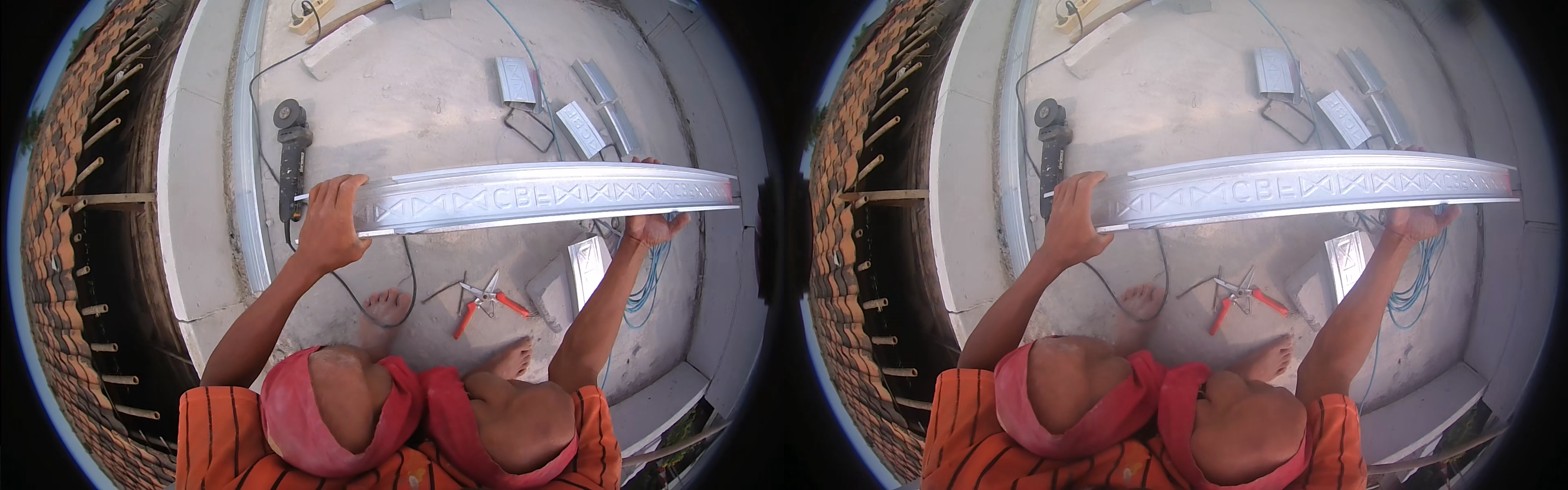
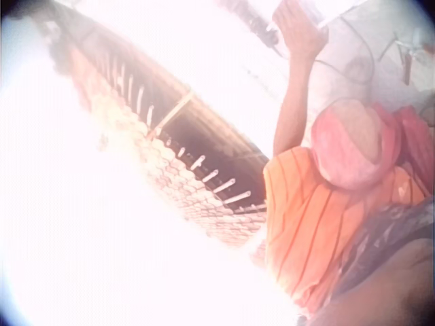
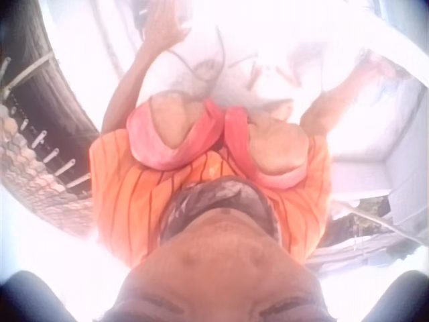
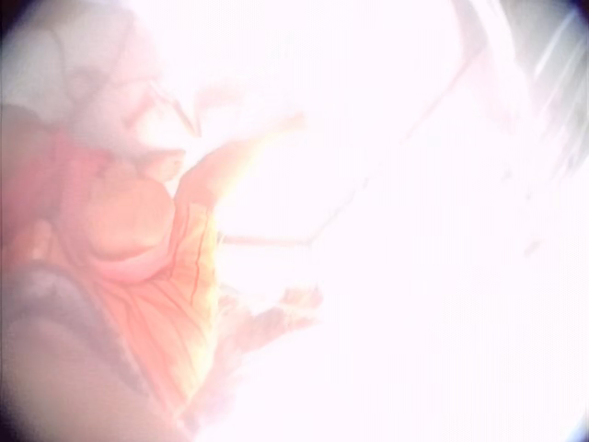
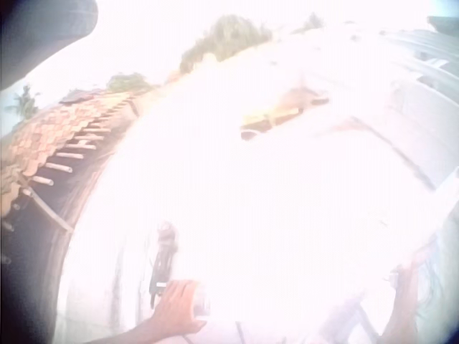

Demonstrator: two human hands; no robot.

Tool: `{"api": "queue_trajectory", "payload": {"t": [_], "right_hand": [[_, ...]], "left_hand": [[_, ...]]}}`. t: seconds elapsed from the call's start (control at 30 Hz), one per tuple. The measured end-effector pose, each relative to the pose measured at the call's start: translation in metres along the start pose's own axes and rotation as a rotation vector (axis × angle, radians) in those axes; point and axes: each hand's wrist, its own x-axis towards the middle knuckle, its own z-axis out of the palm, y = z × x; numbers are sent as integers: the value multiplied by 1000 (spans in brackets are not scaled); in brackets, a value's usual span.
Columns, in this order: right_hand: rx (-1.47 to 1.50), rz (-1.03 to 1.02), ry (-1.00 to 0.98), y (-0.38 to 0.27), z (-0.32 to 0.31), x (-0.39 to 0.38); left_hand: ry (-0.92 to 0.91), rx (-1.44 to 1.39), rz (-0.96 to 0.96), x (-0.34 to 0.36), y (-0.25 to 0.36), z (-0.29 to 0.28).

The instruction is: The person cuts a metal stud with a power grinder and trims the edges with shears on a rooftop building site.

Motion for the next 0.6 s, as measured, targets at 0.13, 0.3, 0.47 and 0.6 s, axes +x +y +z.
{"api": "queue_trajectory", "payload": {"t": [0.13, 0.3, 0.47, 0.6], "right_hand": [[-266, -126, 71, -66, 50, 5], [-443, -244, 209, -124, 45, -18], [-428, -218, 157, -122, 45, -49], [-486, -328, 316, -97, 63, -66]], "left_hand": [[-49, -111, 4, 13, -7, 27], [-106, -136, 53, 33, 1, 59], [-122, -144, 111, 44, -18, 89], [-130, -127, 121, 53, -22, 96]]}}
